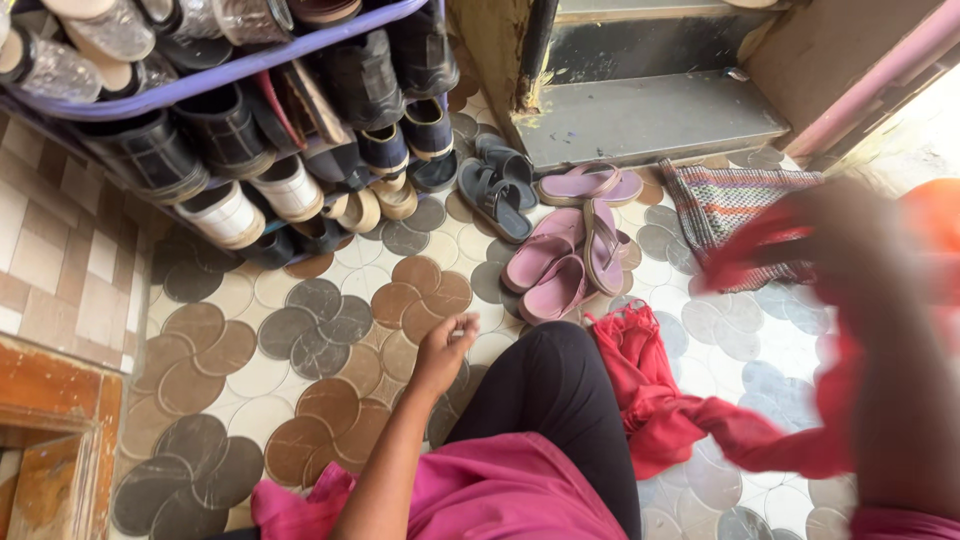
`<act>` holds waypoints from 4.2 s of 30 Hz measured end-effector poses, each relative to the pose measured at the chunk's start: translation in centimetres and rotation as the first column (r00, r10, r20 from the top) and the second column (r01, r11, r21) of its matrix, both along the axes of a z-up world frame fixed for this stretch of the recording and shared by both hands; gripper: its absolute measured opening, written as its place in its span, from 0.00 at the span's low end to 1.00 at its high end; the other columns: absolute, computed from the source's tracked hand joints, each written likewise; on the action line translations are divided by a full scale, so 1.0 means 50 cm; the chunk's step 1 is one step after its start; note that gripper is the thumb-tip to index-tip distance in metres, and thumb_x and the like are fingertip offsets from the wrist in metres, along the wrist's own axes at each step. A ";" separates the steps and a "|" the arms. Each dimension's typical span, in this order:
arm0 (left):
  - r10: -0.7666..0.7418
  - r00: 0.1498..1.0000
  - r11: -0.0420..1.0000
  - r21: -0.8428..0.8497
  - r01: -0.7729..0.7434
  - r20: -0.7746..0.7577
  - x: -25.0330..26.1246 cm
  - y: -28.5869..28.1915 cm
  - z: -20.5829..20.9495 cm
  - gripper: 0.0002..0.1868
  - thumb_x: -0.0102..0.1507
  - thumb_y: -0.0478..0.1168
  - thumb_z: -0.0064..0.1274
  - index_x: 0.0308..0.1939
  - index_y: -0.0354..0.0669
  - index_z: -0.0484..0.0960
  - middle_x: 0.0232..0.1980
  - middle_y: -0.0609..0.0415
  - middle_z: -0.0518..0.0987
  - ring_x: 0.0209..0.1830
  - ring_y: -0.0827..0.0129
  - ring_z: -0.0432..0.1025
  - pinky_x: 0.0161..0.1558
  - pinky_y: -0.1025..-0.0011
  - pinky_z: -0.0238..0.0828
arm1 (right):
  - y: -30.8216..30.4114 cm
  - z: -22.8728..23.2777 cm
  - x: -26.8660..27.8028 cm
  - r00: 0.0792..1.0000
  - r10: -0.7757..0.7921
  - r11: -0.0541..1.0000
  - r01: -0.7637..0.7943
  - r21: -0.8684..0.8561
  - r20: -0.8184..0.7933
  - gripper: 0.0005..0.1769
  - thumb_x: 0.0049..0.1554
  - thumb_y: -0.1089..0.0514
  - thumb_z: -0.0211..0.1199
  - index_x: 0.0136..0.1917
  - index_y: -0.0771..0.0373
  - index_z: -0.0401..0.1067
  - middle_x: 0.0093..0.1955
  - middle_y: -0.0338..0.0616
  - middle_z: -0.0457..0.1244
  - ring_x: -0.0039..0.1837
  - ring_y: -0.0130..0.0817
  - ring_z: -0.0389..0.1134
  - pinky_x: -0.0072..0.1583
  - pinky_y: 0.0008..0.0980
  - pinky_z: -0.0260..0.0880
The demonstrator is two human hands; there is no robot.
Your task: The person sits on the floor and wipes several pairs of shoes and sandals with a red cloth. They handle beige sandals, dark slides, and purple flip-flops, wiping the soles and uppers, then place the cleaned items back on the floor or onto a nearby shoe rack.
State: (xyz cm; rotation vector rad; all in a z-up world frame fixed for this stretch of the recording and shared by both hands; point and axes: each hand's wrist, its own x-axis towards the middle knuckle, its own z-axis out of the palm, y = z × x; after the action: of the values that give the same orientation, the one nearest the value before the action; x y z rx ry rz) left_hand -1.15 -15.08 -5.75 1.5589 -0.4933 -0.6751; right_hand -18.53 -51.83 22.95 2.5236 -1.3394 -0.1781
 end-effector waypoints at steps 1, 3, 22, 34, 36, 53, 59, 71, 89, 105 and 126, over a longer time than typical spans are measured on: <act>-0.019 1.000 1.000 0.001 0.019 0.012 -0.002 0.004 -0.008 0.16 0.67 0.40 0.53 0.58 0.41 0.82 0.50 0.56 0.83 0.49 0.73 0.76 0.52 0.74 0.73 | -0.006 -0.038 0.023 0.999 0.016 0.998 -0.015 0.060 -0.028 0.39 0.48 0.28 0.62 0.58 0.61 0.76 0.52 0.55 0.70 0.57 0.50 0.73 0.57 0.48 0.72; -0.055 0.998 0.998 0.009 0.054 0.044 0.000 0.028 -0.027 0.17 0.68 0.40 0.53 0.59 0.38 0.82 0.52 0.54 0.84 0.52 0.72 0.77 0.54 0.73 0.72 | -0.016 -0.140 0.067 0.998 0.040 0.979 -0.028 0.200 -0.057 0.42 0.47 0.23 0.62 0.56 0.60 0.77 0.53 0.54 0.71 0.58 0.49 0.73 0.58 0.47 0.72; 0.134 0.988 0.991 0.011 -0.135 0.078 0.017 0.023 -0.035 0.17 0.64 0.37 0.52 0.57 0.43 0.82 0.52 0.56 0.85 0.52 0.71 0.78 0.55 0.72 0.74 | 0.071 -0.450 0.251 0.855 0.055 0.880 -0.286 0.379 0.515 0.26 0.45 0.46 0.71 0.58 0.47 0.78 0.53 0.50 0.70 0.56 0.51 0.72 0.56 0.49 0.73; -0.269 0.854 0.730 0.673 -0.122 0.446 0.051 0.010 0.035 0.26 0.63 0.46 0.56 0.66 0.57 0.73 0.68 0.55 0.72 0.68 0.55 0.64 0.69 0.57 0.61 | 0.258 -0.600 0.382 0.785 0.585 0.721 -0.618 0.312 0.203 0.39 0.56 0.60 0.60 0.79 0.51 0.53 0.56 0.46 0.69 0.53 0.44 0.75 0.48 0.43 0.77; -0.416 0.837 0.578 0.814 -0.059 0.356 0.038 0.022 -0.008 0.32 0.63 0.49 0.58 0.70 0.57 0.66 0.76 0.57 0.58 0.76 0.56 0.51 0.72 0.47 0.47 | 0.165 -0.621 0.401 0.895 0.424 0.822 -0.444 0.357 0.136 0.27 0.61 0.58 0.58 0.73 0.55 0.62 0.58 0.47 0.70 0.57 0.44 0.75 0.52 0.42 0.77; -0.524 0.816 0.398 0.917 -0.018 0.244 0.030 -0.005 -0.035 0.50 0.57 0.47 0.68 0.77 0.63 0.54 0.82 0.58 0.45 0.78 0.57 0.45 0.68 0.45 0.40 | -0.293 -0.679 0.466 0.846 -0.257 0.769 -0.114 0.629 0.468 0.63 0.43 0.43 0.78 0.84 0.51 0.48 0.73 0.62 0.62 0.86 0.58 0.39 0.77 0.47 0.54; -0.498 0.834 0.348 0.936 -0.059 0.237 0.028 -0.025 -0.048 0.56 0.54 0.47 0.71 0.79 0.65 0.51 0.82 0.61 0.47 0.77 0.59 0.48 0.68 0.44 0.42 | -0.355 -0.740 0.464 0.511 -0.624 0.398 -0.444 0.803 0.592 0.52 0.46 0.59 0.74 0.77 0.66 0.51 0.65 0.53 0.62 0.66 0.47 0.70 0.60 0.44 0.78; -0.497 0.820 0.314 0.940 -0.134 0.283 0.039 -0.029 -0.108 0.60 0.51 0.49 0.75 0.79 0.64 0.51 0.79 0.58 0.51 0.78 0.52 0.46 0.65 0.35 0.46 | -0.246 -0.584 0.453 -0.012 -0.959 0.114 -0.930 0.350 0.282 0.19 0.61 0.55 0.67 0.63 0.64 0.72 0.58 0.43 0.70 0.57 0.34 0.74 0.60 0.36 0.76; -0.086 0.840 0.658 0.663 -0.356 0.536 0.075 0.244 -0.152 0.36 0.52 0.49 0.75 0.61 0.51 0.76 0.68 0.49 0.66 0.69 0.53 0.60 0.66 0.57 0.64 | 0.399 -0.521 0.403 0.646 -0.694 -0.189 -0.589 0.786 0.317 0.29 0.53 0.50 0.72 0.56 0.78 0.74 0.47 0.56 0.73 0.46 0.45 0.74 0.47 0.40 0.75; 0.266 0.512 0.862 0.037 -0.506 0.817 0.004 0.200 -0.044 0.42 0.42 0.44 0.71 0.62 0.44 0.79 0.56 0.42 0.81 0.50 0.50 0.74 0.53 0.58 0.75 | 0.542 -0.595 0.289 0.679 0.571 0.497 -0.733 0.464 0.461 0.37 0.47 0.58 0.66 0.70 0.39 0.68 0.70 0.43 0.62 0.63 0.51 0.70 0.61 0.46 0.73; 0.359 0.902 0.916 -0.272 -0.293 0.238 0.114 0.207 0.370 0.14 0.74 0.40 0.44 0.61 0.41 0.78 0.55 0.56 0.80 0.54 0.79 0.72 0.58 0.78 0.70 | 0.619 -0.305 0.348 0.178 0.139 0.156 -0.975 0.156 0.974 0.60 0.42 0.50 0.78 0.79 0.62 0.49 0.72 0.60 0.57 0.74 0.56 0.58 0.70 0.53 0.57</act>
State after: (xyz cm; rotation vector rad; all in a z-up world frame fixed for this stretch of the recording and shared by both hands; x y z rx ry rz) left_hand 4.55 -4.71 12.74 1.4757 -0.4851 -0.1259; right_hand -1.14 -20.89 7.71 4.0521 0.3876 0.9917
